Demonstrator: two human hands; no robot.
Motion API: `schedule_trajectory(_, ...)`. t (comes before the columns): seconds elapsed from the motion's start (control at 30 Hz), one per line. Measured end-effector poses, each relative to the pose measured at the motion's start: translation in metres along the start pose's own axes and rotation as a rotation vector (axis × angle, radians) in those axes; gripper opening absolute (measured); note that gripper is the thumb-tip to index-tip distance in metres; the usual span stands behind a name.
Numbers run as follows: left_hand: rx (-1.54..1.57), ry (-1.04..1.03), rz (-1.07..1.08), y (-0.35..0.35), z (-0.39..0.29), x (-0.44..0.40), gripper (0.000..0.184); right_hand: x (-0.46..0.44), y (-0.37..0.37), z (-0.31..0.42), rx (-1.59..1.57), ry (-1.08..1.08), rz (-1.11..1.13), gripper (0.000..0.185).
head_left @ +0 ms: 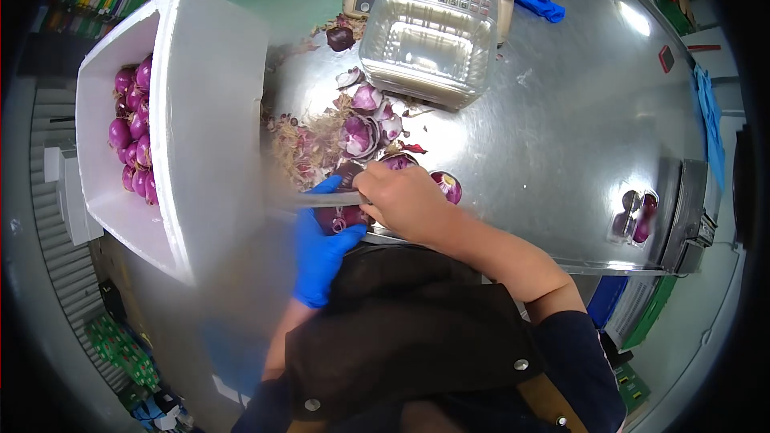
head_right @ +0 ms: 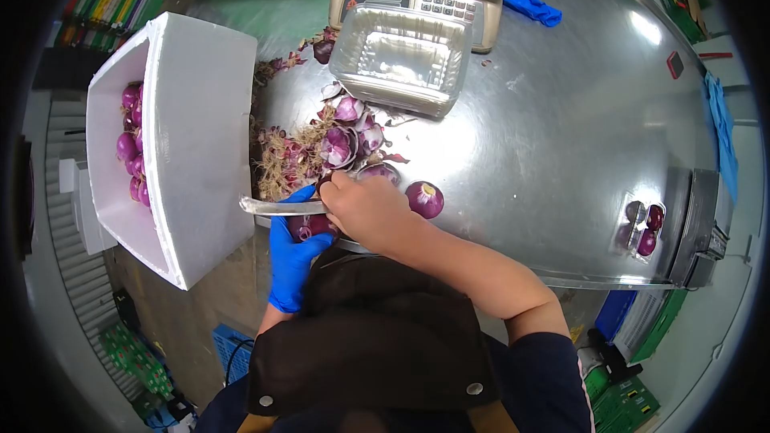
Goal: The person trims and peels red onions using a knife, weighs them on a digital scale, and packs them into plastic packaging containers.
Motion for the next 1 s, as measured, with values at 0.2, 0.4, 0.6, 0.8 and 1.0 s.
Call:
schedule_trajectory(0.2, -0.234, -0.306, 0.084, -0.002, -0.016, 0.007, 0.085, -0.007, -0.019, -0.042, -0.07, -0.134, -0.09, 0.018)
schedule_trajectory(0.4, 0.472, -0.111, 0.083, -0.006, -0.027, 0.003, 0.099, -0.004, -0.006, -0.07, -0.125, -0.37, -0.196, 0.021)
schedule_trajectory(0.6, 0.561, -0.045, 0.111, -0.003, -0.013, -0.003, 0.094, 0.004, 0.015, -0.049, -0.357, -0.309, -0.285, 0.026)
schedule_trajectory(0.8, 0.614, -0.039, 0.096, -0.008, -0.018, 0.0, 0.088, 0.011, 0.025, -0.023, -0.572, -0.263, -0.168, 0.026)
schedule_trajectory(1.0, 0.355, -0.045, 0.06, -0.003, -0.016, 0.004, 0.085, 0.011, 0.031, -0.004, -0.414, -0.173, -0.136, 0.03)
Point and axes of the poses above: each hand's wrist, its own x-axis away from the middle knuckle, its own y-axis out of the back of the hand, z = x × y, the point moved 6 cm from there along -x, towards the middle knuckle, and after that the axes turned 1 degree about -y, right-handed, at the moved point
